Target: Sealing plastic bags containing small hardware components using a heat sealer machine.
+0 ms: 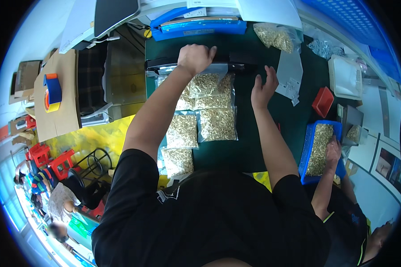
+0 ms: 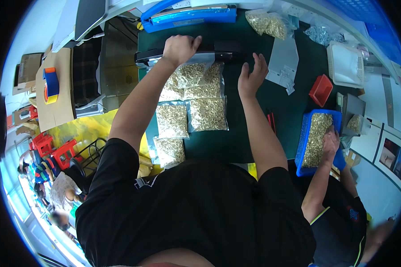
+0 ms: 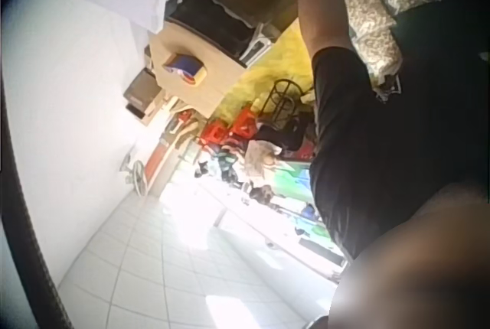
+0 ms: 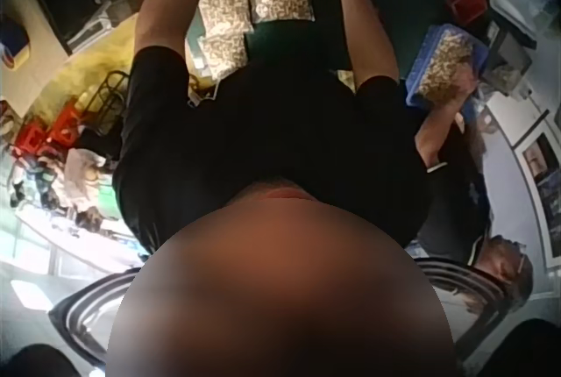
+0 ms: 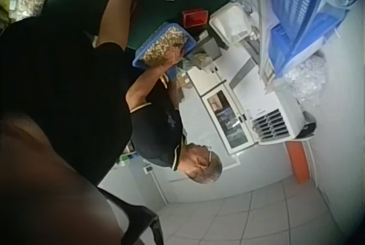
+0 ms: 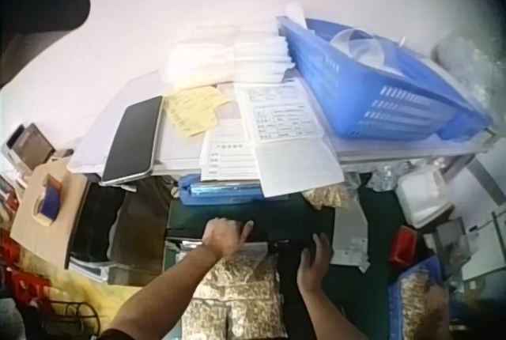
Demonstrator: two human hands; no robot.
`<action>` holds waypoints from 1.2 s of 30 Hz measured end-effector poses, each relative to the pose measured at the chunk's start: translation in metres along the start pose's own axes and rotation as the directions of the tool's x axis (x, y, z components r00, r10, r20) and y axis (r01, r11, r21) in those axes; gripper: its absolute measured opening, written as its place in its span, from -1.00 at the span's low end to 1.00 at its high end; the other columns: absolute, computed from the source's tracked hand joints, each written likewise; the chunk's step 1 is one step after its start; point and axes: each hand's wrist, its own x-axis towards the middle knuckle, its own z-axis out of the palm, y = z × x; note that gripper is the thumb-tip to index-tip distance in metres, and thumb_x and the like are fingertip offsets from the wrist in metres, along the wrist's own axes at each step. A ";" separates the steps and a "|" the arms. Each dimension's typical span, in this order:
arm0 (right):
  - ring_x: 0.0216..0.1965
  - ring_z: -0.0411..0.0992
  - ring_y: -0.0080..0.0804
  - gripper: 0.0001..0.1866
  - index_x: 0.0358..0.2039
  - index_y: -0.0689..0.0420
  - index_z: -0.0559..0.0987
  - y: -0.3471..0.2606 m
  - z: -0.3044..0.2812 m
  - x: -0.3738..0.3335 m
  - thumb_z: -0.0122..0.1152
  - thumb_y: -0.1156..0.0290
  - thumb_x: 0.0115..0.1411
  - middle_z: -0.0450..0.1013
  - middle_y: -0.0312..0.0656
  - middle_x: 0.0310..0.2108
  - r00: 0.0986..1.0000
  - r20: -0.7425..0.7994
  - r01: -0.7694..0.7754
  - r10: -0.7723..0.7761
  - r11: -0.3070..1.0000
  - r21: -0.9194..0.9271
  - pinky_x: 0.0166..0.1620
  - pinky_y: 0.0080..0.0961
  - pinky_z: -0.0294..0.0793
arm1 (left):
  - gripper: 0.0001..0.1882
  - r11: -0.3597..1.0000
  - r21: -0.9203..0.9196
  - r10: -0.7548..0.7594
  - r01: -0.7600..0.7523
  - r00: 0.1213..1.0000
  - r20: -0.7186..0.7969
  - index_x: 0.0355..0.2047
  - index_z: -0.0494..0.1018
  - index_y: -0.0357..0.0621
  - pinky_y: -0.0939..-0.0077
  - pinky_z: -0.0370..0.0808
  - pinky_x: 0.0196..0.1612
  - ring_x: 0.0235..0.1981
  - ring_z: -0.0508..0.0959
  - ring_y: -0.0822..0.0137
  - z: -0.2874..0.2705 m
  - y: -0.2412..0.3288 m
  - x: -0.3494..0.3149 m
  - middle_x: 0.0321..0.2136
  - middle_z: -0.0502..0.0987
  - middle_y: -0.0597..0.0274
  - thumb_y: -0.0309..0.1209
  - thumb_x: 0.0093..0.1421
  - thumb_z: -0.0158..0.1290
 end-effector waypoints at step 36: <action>-0.03 0.45 0.00 -0.48 0.10 0.18 0.48 -0.057 0.029 -0.082 0.30 0.50 0.07 0.51 0.00 -0.05 0.869 0.491 -0.237 0.062 0.923 0.303 0.08 -0.13 0.44 | -0.59 0.984 0.124 -0.099 0.127 0.972 -0.215 -0.48 0.62 0.04 0.02 0.60 -0.29 -0.40 0.65 -0.08 0.024 0.002 0.009 -0.49 0.65 0.02 -0.08 0.30 -0.13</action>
